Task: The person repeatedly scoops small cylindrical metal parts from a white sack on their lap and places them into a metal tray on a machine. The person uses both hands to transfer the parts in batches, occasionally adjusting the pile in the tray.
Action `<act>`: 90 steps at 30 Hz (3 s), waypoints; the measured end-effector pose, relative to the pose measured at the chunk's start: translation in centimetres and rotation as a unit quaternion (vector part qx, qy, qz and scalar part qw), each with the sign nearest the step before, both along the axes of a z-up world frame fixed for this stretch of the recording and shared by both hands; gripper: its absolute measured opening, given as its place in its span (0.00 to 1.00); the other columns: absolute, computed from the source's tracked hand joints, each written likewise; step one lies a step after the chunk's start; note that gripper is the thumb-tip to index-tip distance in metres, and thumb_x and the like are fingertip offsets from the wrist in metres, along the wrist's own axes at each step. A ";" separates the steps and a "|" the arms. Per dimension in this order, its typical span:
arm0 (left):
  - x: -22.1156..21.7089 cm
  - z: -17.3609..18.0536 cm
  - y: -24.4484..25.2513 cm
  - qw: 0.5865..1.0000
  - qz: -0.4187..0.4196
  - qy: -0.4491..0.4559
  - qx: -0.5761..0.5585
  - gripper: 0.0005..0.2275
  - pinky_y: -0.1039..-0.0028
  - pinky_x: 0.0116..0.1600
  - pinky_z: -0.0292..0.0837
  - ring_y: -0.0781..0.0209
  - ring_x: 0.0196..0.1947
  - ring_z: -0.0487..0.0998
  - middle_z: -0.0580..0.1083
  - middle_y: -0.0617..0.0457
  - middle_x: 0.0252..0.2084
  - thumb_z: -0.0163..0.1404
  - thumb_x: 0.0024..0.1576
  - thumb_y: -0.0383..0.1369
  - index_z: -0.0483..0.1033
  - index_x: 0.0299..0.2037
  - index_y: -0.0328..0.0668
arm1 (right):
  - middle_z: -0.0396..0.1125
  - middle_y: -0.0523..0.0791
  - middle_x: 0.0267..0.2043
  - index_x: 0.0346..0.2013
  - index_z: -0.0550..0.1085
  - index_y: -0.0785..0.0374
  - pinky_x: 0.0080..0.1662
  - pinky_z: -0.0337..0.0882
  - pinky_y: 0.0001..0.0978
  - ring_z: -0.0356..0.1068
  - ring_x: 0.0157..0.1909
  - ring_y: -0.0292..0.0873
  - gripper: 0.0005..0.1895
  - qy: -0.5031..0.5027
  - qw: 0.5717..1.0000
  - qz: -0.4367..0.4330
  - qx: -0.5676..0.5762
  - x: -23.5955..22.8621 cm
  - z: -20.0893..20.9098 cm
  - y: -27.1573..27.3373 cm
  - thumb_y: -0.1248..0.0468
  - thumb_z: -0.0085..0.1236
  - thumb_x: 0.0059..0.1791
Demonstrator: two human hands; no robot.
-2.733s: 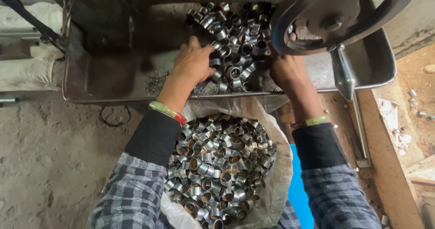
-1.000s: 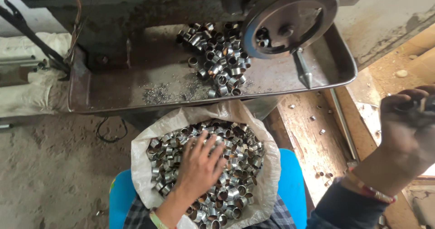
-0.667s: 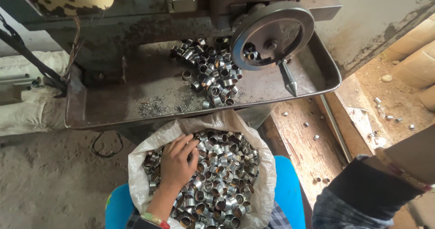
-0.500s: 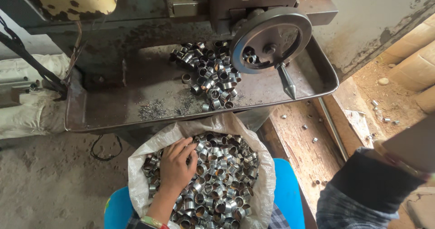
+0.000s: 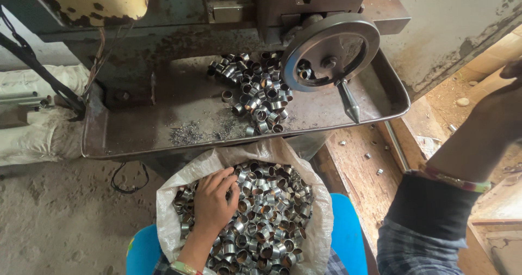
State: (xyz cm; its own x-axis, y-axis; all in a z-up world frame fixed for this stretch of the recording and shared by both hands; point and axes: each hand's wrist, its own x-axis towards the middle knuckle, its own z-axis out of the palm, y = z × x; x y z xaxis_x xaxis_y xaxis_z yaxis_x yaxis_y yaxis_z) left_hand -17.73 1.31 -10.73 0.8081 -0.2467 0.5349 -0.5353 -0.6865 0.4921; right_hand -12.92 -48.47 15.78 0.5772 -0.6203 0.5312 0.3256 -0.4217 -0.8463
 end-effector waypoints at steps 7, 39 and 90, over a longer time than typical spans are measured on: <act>-0.1 -0.1 0.0 0.999 -0.005 0.009 0.037 0.10 0.57 0.59 0.70 0.50 0.53 0.77 0.79 0.48 0.52 0.53 0.57 0.34 0.81 0.43 0.36 | 0.65 0.39 0.24 0.46 0.82 0.65 0.26 0.60 0.26 0.60 0.24 0.32 0.10 0.149 0.965 0.014 -0.218 4.5 -4.2 4.6 0.60 0.63 0.58; 24.6 8.6 -11.0 0.904 -0.039 0.366 0.217 0.36 0.37 0.73 0.50 0.34 0.74 0.53 0.37 0.43 0.81 0.44 0.59 0.58 0.50 0.75 0.58 | 0.71 0.57 0.47 0.43 0.74 0.68 0.51 0.72 0.49 0.71 0.50 0.62 0.16 0.252 0.860 0.174 -0.408 10.1 -20.8 17.1 0.70 0.58 0.40; -5.5 9.7 -1.9 0.502 -0.028 0.482 -0.717 0.28 0.79 0.20 0.70 0.67 0.28 0.79 0.78 0.48 0.36 0.38 0.64 0.54 0.79 0.48 0.34 | 0.70 0.60 0.57 0.43 0.75 0.69 0.53 0.78 0.43 0.74 0.51 0.57 0.14 0.173 0.603 0.388 0.675 -14.4 -21.1 25.5 0.72 0.56 0.43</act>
State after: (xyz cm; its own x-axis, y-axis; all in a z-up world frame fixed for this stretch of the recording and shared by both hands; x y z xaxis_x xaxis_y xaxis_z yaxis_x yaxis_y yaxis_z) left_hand -23.19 -0.59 -1.08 0.8751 -0.2037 -0.4389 0.4287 0.7471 0.5080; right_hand -27.28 -22.95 -5.32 0.9031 0.1765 -0.3916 -0.3139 0.8936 -0.3210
